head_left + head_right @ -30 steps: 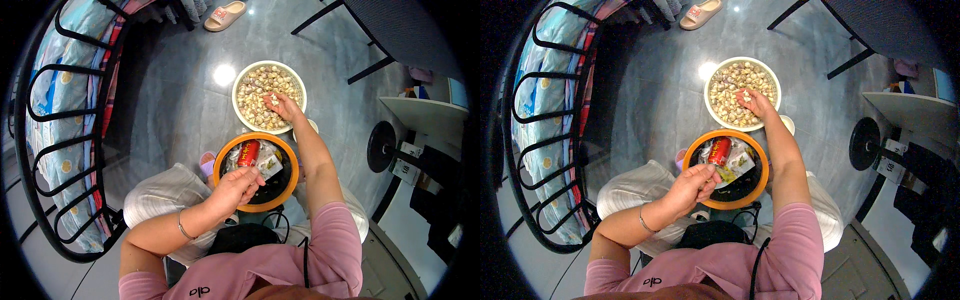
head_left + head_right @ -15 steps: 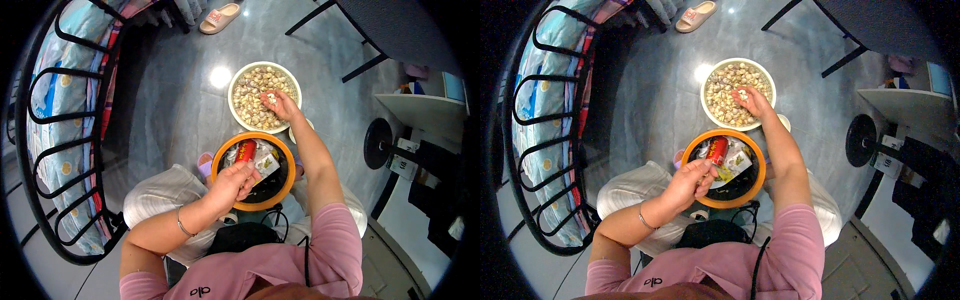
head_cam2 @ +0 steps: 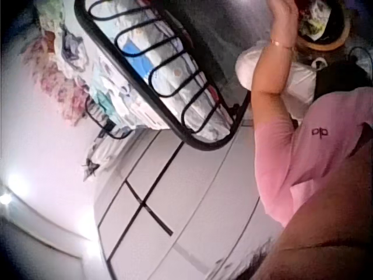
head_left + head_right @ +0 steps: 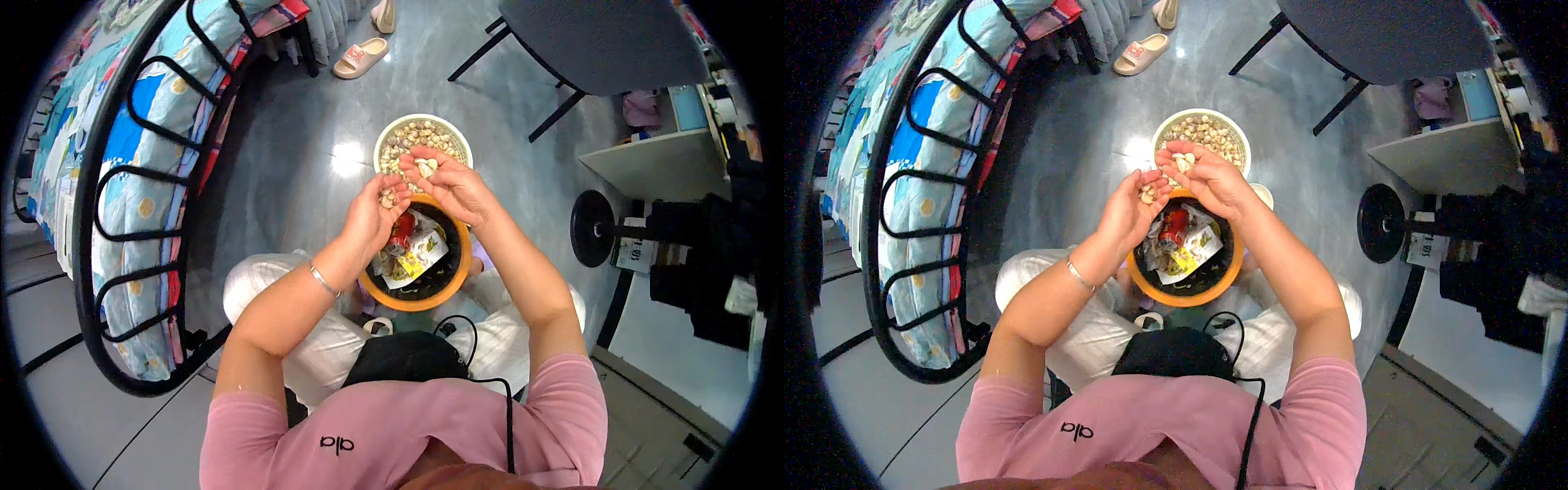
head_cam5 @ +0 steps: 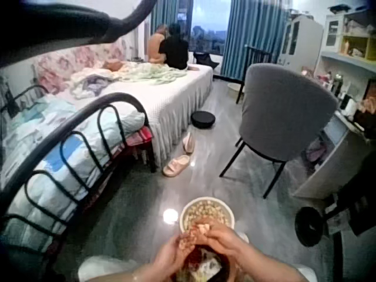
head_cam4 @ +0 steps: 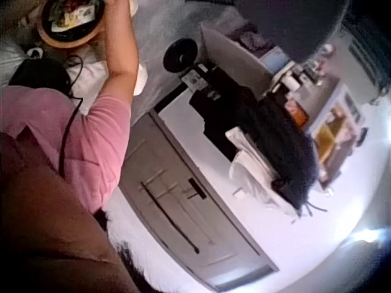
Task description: The person picks up a garlic bulb from a basket and peels it by hand, placing the peeled cloves into a small bowl.
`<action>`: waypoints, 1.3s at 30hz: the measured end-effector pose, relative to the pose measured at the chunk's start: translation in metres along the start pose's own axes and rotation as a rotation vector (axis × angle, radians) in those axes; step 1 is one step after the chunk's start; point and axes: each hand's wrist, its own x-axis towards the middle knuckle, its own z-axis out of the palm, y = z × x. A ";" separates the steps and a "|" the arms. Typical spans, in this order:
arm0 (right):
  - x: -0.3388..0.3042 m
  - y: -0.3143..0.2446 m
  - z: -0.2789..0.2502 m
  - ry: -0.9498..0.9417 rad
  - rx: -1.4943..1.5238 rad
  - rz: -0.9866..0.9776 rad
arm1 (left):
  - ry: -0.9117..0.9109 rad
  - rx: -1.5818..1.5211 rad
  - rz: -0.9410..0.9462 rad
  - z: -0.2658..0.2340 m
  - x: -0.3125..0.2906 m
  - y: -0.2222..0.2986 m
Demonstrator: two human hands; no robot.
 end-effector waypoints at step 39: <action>-0.126 0.064 0.007 0.357 -0.297 -0.152 | -0.350 -0.159 -0.050 0.019 -0.111 -0.026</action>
